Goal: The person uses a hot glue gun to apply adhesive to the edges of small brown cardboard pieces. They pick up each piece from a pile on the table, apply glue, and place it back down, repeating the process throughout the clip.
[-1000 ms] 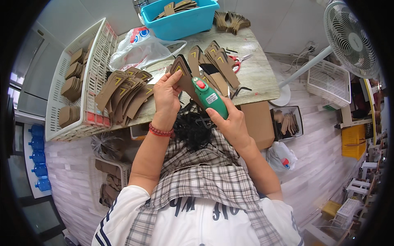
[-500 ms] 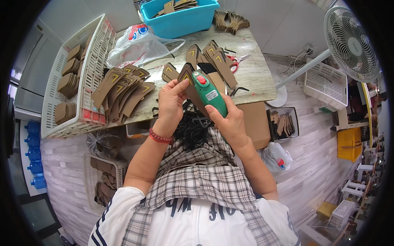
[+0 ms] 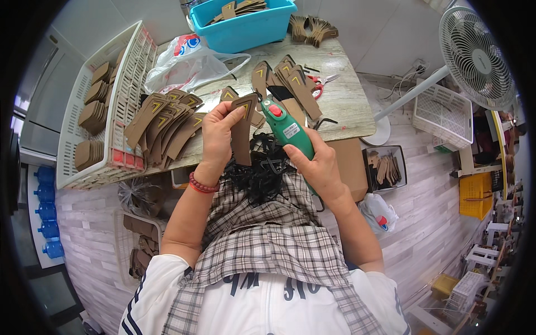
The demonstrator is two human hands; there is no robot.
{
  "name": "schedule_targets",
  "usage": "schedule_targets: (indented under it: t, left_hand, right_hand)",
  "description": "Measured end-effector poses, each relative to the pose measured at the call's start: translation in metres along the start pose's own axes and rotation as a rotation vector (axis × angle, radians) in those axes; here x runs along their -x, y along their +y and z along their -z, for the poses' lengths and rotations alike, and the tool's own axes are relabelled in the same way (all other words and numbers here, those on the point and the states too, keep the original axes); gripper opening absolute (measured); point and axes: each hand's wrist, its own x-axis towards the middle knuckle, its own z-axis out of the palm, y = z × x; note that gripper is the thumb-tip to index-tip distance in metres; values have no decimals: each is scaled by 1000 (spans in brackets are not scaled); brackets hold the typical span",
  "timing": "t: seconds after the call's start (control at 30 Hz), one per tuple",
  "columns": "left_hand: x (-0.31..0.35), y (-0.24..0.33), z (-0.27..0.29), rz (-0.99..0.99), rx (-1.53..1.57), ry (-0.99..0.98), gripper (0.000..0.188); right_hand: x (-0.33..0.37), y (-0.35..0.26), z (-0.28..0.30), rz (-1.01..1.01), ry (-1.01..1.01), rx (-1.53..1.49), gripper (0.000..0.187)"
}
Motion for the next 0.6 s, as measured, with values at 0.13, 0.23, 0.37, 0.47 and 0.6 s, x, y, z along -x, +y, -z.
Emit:
schedule_targets:
  t: [0.13, 0.23, 0.37, 0.47, 0.6]
  left_hand:
    - [-2, 5, 5, 20, -47, -55, 6]
    - [-3, 9, 7, -13, -128, -71, 6]
    - [-8, 16, 13, -55, -249, -98, 7]
    - [-10, 29, 14, -44, -320, -162, 8]
    - [-16, 35, 21, -76, -381, -221, 9]
  right_hand:
    - [1, -1, 1, 21, -8, 27, 45]
    - [1, 0, 3, 21, -23, 20, 45]
    - [1, -4, 11, -6, -61, 53, 44]
    - [1, -4, 15, -10, -83, 67, 43]
    - [-2, 0, 24, 69, -123, 164, 44]
